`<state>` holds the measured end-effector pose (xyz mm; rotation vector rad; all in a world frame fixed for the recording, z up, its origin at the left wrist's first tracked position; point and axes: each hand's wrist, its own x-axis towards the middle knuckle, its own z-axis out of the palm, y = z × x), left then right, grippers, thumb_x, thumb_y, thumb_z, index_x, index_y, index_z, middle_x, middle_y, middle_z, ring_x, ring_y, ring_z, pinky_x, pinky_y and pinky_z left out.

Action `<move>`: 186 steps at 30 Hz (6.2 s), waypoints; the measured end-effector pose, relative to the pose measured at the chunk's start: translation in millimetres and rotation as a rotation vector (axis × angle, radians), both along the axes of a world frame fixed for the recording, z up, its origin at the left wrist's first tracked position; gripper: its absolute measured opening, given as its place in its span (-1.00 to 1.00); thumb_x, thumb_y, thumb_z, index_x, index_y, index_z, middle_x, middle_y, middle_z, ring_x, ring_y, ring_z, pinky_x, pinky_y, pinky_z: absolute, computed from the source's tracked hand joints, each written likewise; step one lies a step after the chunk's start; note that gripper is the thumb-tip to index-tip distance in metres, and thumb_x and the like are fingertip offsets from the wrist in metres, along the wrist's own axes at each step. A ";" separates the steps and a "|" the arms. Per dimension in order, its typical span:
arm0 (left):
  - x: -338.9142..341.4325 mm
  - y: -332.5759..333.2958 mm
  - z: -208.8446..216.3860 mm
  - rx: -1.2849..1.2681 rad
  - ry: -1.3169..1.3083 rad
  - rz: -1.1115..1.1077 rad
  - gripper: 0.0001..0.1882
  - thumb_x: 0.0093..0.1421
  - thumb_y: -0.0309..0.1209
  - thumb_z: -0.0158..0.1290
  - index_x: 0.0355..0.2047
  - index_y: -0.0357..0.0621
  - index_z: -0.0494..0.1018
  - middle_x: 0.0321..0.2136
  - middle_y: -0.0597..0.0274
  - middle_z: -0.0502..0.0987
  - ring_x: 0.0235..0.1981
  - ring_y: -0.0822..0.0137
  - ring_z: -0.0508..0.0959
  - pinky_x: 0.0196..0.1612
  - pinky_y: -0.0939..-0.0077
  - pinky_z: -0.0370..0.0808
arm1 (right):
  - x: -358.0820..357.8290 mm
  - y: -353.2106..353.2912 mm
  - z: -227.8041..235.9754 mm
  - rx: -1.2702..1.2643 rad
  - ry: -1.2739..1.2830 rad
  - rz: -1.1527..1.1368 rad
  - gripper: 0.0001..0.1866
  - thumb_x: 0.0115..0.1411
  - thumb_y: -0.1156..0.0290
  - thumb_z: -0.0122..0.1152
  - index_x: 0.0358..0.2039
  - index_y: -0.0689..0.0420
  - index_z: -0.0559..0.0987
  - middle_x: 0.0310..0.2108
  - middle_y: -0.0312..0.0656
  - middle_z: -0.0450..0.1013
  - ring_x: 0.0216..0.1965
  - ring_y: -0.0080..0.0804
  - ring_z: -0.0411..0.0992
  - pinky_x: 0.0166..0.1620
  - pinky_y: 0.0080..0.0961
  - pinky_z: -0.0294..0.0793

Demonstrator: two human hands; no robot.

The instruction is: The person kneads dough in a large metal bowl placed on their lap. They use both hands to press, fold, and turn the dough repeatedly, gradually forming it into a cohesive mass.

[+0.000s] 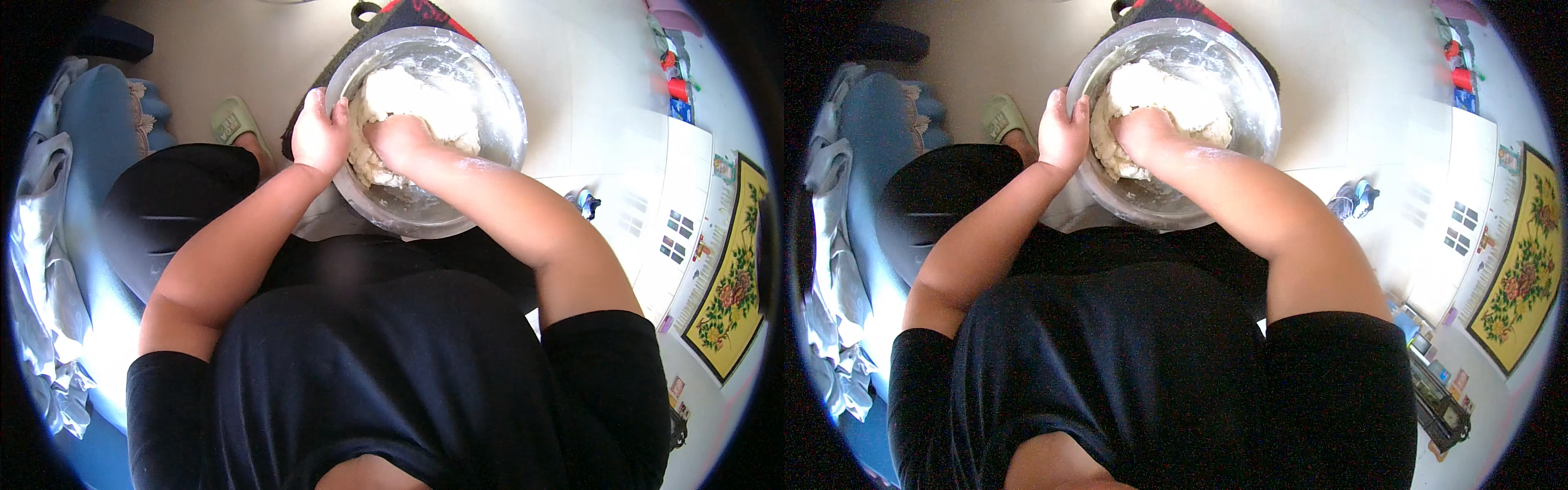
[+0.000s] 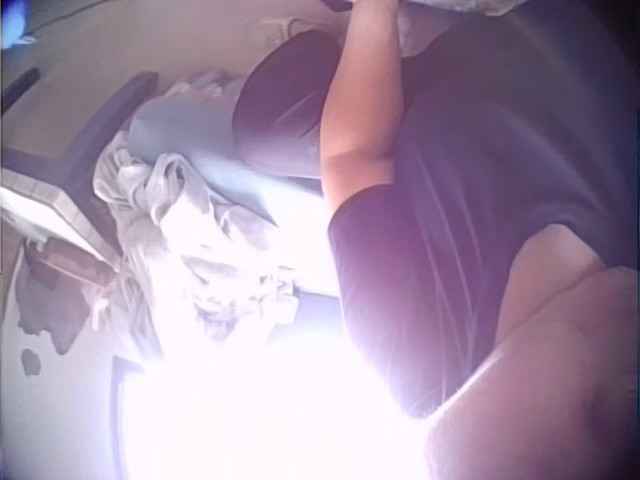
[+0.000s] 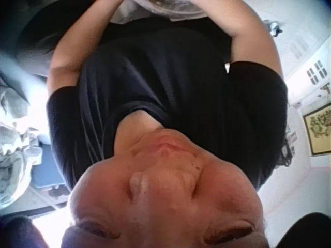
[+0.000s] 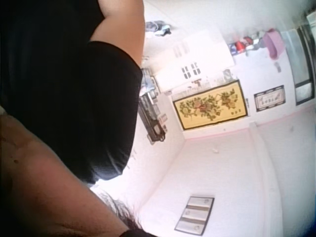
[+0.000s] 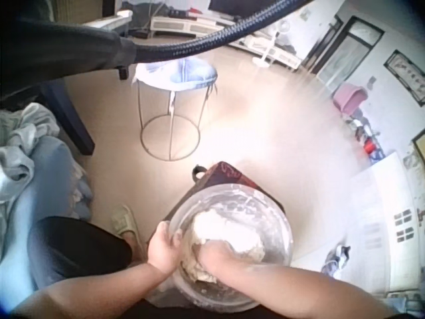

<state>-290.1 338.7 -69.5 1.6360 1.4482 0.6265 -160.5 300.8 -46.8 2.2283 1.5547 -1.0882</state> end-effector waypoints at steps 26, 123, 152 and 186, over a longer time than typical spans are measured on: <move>10.3 40.4 23.5 -0.150 0.191 -0.143 -0.44 0.14 -0.10 -0.12 0.02 -0.27 0.25 -0.08 -0.07 0.40 -0.02 0.10 0.39 0.05 0.39 0.28 | 25.1 35.9 30.0 -0.153 0.470 -0.396 -0.65 0.11 0.13 0.05 -0.26 0.15 0.52 -0.23 -0.16 0.46 -0.26 -0.30 0.45 -0.15 -0.47 0.40; 11.1 37.3 14.0 -0.015 0.273 -0.215 -0.45 0.10 -0.06 -0.08 0.00 -0.16 0.29 -0.09 -0.04 0.41 -0.05 0.09 0.40 0.01 0.33 0.31 | 28.3 -92.3 23.1 0.453 -0.265 0.528 -0.67 0.07 0.07 0.03 -0.31 0.04 0.52 -0.33 -0.01 0.43 -0.21 -0.17 0.35 -0.21 -0.23 0.31; 112.6 11.1 12.4 -0.681 -0.319 -0.016 -0.69 0.17 -0.25 -0.02 -0.31 -0.32 0.42 -0.45 0.09 0.52 -0.50 0.23 0.52 -0.45 0.30 0.45 | 20.2 -38.4 79.2 0.724 1.798 -1.305 -0.38 0.23 -0.03 -0.31 0.17 0.12 0.07 0.10 -0.16 0.13 0.12 -0.32 0.07 0.17 -0.43 -0.01; 99.4 -69.8 92.1 -0.482 -0.333 -0.420 -0.23 0.20 0.13 -0.36 0.21 -0.22 -0.09 0.15 -0.13 0.09 0.16 0.15 0.13 0.18 0.41 0.03 | 39.8 -33.8 37.0 0.591 1.582 -1.334 -0.18 0.06 -0.36 -0.38 0.05 0.11 0.21 0.00 -0.06 0.22 0.05 -0.18 0.14 0.06 -0.13 0.15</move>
